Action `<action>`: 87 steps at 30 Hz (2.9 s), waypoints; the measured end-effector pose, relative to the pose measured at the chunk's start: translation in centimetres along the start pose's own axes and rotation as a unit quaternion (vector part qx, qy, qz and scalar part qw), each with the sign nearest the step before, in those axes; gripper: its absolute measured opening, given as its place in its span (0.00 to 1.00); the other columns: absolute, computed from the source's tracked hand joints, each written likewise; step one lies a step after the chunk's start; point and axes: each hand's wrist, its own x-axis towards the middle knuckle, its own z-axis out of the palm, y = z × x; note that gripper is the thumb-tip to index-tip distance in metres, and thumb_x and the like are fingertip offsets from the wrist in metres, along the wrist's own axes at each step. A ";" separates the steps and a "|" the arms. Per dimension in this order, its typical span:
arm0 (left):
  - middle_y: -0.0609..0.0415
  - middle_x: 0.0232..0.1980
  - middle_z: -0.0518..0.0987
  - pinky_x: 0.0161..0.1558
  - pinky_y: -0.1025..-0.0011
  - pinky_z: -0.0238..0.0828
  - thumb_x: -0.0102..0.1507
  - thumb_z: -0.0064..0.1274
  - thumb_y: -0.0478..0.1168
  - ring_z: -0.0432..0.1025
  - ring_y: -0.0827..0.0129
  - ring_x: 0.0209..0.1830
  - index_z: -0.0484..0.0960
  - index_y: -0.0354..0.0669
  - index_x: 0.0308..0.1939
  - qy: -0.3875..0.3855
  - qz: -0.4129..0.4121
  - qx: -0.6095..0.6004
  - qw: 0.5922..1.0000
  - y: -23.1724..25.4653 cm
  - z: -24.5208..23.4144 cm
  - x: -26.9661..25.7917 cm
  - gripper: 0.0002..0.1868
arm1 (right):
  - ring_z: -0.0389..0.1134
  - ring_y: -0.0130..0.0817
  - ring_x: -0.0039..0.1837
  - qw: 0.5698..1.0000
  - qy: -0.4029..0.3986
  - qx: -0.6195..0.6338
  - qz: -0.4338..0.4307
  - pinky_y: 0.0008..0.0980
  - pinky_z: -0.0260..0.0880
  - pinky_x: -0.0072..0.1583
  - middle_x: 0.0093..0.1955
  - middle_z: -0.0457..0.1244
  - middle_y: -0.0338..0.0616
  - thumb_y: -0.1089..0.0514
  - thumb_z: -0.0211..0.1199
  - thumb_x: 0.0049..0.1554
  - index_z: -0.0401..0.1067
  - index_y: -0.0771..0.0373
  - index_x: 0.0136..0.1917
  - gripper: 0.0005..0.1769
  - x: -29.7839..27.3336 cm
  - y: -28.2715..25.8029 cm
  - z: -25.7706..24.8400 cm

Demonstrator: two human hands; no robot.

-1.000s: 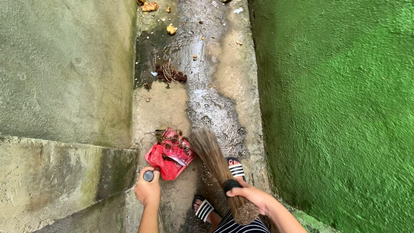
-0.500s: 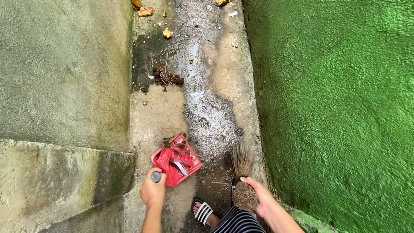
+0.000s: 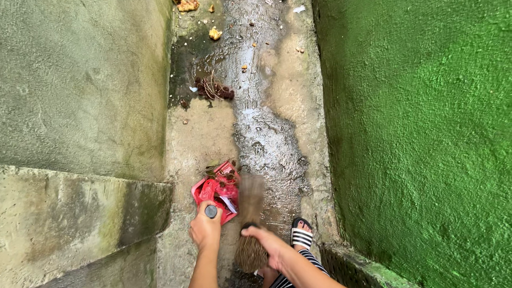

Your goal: The person sweeps debris and trash along an outdoor pathway into a dustpan using a broom.

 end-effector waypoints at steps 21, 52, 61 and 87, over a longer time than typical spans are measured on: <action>0.47 0.33 0.81 0.41 0.57 0.70 0.53 0.58 0.54 0.76 0.49 0.37 0.78 0.66 0.40 -0.006 -0.033 -0.015 0.999 0.9 -0.7 0.2 0.13 | 0.54 0.42 0.73 0.966 0.094 -0.242 -0.008 0.46 0.49 0.70 0.69 0.58 0.52 0.46 0.65 0.40 0.49 0.49 0.75 0.51 -11.1 -5.0 -7.7; 0.44 0.31 0.81 0.37 0.56 0.69 0.52 0.59 0.56 0.75 0.47 0.34 0.79 0.69 0.41 0.089 -0.099 -0.043 0.990 -1.9 -0.3 -0.2 0.14 | 0.53 0.45 0.74 0.957 -0.035 -0.288 0.008 0.36 0.53 0.70 0.71 0.53 0.60 0.48 0.68 0.38 0.41 0.62 0.75 0.59 -1.8 1.4 -0.6; 0.46 0.33 0.81 0.36 0.57 0.69 0.52 0.60 0.56 0.76 0.49 0.35 0.79 0.69 0.41 0.086 -0.136 -0.040 0.986 -0.8 -0.6 -0.7 0.14 | 0.48 0.39 0.76 0.942 -0.020 -0.335 -0.014 0.37 0.45 0.72 0.74 0.53 0.48 0.44 0.67 0.38 0.47 0.55 0.76 0.57 -7.6 -3.2 -4.8; 0.48 0.32 0.82 0.40 0.59 0.69 0.53 0.56 0.57 0.77 0.51 0.36 0.79 0.70 0.40 0.041 -0.108 -0.011 0.993 -2.3 -2.0 -0.4 0.12 | 0.58 0.48 0.69 0.935 -0.011 -0.355 0.018 0.41 0.57 0.70 0.67 0.57 0.58 0.53 0.69 0.41 0.34 0.62 0.75 0.60 -1.2 -0.6 0.5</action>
